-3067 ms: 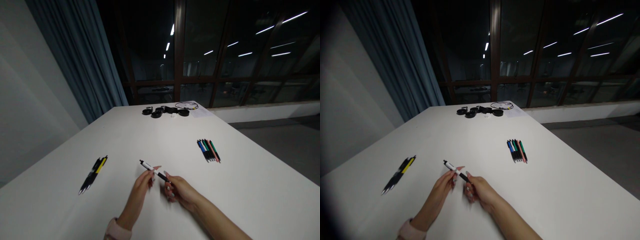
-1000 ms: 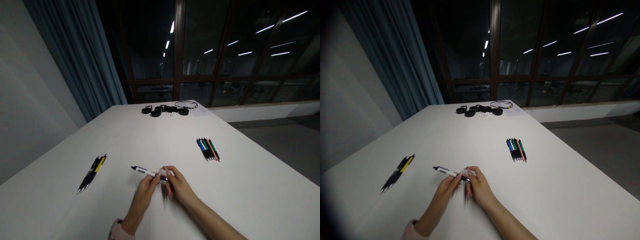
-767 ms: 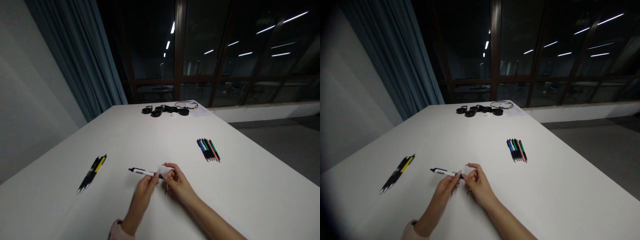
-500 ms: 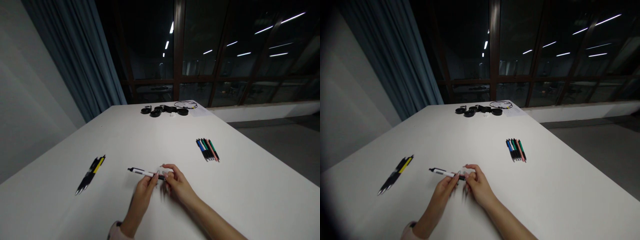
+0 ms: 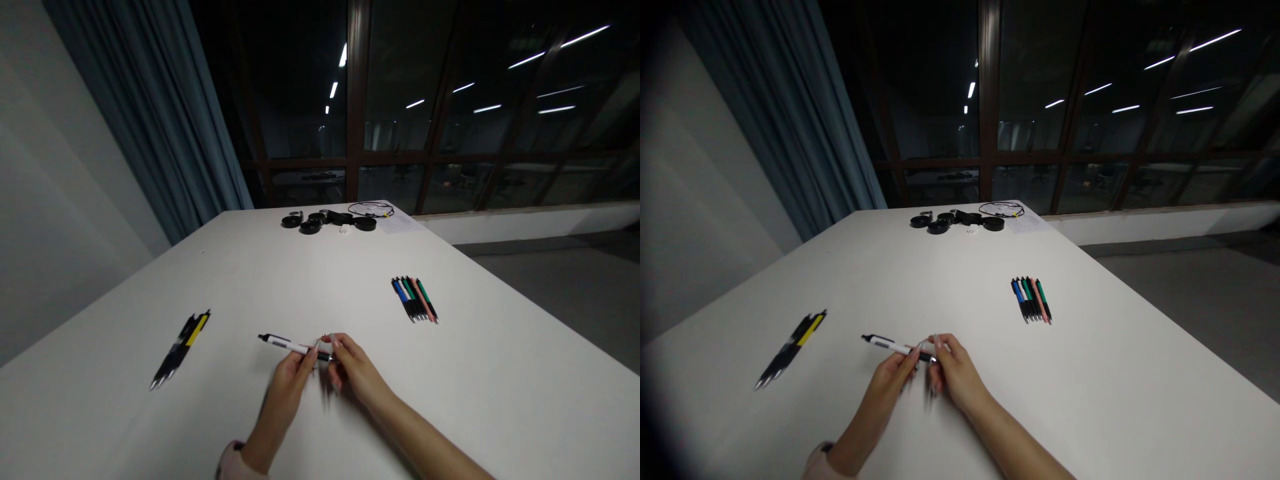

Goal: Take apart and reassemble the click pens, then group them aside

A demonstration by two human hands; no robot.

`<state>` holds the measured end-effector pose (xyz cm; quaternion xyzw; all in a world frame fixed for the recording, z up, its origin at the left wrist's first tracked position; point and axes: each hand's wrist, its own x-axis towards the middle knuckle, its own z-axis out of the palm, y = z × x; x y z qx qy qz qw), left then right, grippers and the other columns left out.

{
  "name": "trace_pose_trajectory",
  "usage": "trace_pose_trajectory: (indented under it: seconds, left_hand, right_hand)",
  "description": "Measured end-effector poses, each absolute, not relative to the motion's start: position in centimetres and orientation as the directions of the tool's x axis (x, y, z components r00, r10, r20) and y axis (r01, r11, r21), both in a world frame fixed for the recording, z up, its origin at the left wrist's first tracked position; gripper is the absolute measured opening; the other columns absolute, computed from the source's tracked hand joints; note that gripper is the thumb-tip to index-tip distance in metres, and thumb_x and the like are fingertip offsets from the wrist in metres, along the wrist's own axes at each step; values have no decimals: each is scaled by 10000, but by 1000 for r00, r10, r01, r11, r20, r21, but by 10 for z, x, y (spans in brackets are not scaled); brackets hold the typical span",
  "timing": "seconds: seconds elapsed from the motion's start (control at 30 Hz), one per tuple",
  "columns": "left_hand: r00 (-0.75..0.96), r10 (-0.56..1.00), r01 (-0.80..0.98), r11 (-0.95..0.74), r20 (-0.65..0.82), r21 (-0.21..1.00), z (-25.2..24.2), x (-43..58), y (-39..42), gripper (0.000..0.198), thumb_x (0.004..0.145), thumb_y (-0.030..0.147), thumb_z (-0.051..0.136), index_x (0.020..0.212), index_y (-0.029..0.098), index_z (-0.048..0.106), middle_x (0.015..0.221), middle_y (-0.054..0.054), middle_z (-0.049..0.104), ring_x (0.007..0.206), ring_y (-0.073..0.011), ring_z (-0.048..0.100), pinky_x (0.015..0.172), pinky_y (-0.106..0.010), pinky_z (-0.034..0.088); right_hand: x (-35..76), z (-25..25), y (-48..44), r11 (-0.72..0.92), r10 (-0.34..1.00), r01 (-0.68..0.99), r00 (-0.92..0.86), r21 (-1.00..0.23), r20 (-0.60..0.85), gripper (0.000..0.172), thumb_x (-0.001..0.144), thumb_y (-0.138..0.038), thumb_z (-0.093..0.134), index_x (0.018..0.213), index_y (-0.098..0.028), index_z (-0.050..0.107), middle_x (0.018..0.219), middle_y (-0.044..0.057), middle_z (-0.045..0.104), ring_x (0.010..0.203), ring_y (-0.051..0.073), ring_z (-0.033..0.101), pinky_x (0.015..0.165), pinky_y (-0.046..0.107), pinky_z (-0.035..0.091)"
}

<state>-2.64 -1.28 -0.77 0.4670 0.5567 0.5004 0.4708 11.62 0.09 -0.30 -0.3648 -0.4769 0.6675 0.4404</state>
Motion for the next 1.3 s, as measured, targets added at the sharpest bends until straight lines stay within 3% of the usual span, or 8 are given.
trace_pose_trajectory:
  seconds: [0.37, 0.7, 0.8, 1.0, 1.13, 1.3]
  left_hand:
    - [-168, 981, 93, 115, -98, 989, 3, -24, -11, 643, 516, 834, 640, 532, 200, 538, 488, 50, 421, 523, -128, 393, 503, -254, 318]
    - [-180, 981, 85, 89, -73, 992, -7, -31, -9, 628, 582, 799, 640, 622, 173, 618, 529, 39, 478, 524, -118, 398, 497, -249, 297]
    - [-212, 974, 51, 98, -85, 994, -5, -32, -8, 642, 541, 808, 656, 600, 169, 628, 515, 36, 484, 517, -115, 409, 492, -246, 311]
    - [-370, 920, -139, 84, -130, 987, -7, -40, -3, 676, 519, 741, 732, 808, 130, 719, 618, 7, 576, 587, -118, 491, 531, -229, 363]
    - [-468, 869, -258, 38, -159, 965, -5, -49, 1, 621, 535, 683, 769, 827, 140, 704, 689, -10, 622, 657, -121, 535, 575, -218, 386]
    - [-460, 876, -181, 66, -143, 981, -1, -52, 4, 620, 492, 718, 757, 717, 149, 658, 636, 3, 593, 611, -120, 500, 543, -225, 356]
  right_hand:
    - [118, -1, 2, -93, 963, -267, -270, -959, -18, 551, 655, -616, 742, 972, -196, 580, 515, -119, 409, 413, 76, 356, 405, 210, 302]
    - [119, -10, 5, -98, 967, -20, -237, -995, -90, 580, 682, -727, 631, 705, -148, 642, 492, -62, 432, 440, 82, 357, 444, 235, 261]
    - [121, -7, 5, -76, 969, -8, -235, -997, -71, 569, 685, -723, 637, 679, -155, 628, 489, -62, 432, 447, 81, 346, 446, 233, 251]
    - [131, -2, 9, -70, 978, -14, -199, -997, -66, 525, 688, -688, 660, 681, -164, 626, 488, -66, 431, 448, 81, 338, 451, 228, 241]
    - [145, -2, 17, -50, 988, 2, -149, -999, -50, 500, 676, -669, 664, 666, -171, 620, 492, -59, 436, 460, 93, 364, 455, 232, 257]
    - [157, -10, 26, 16, 999, 73, -38, -997, 13, 453, 732, -633, 607, 686, -182, 616, 512, -47, 471, 472, 114, 401, 471, 245, 293]
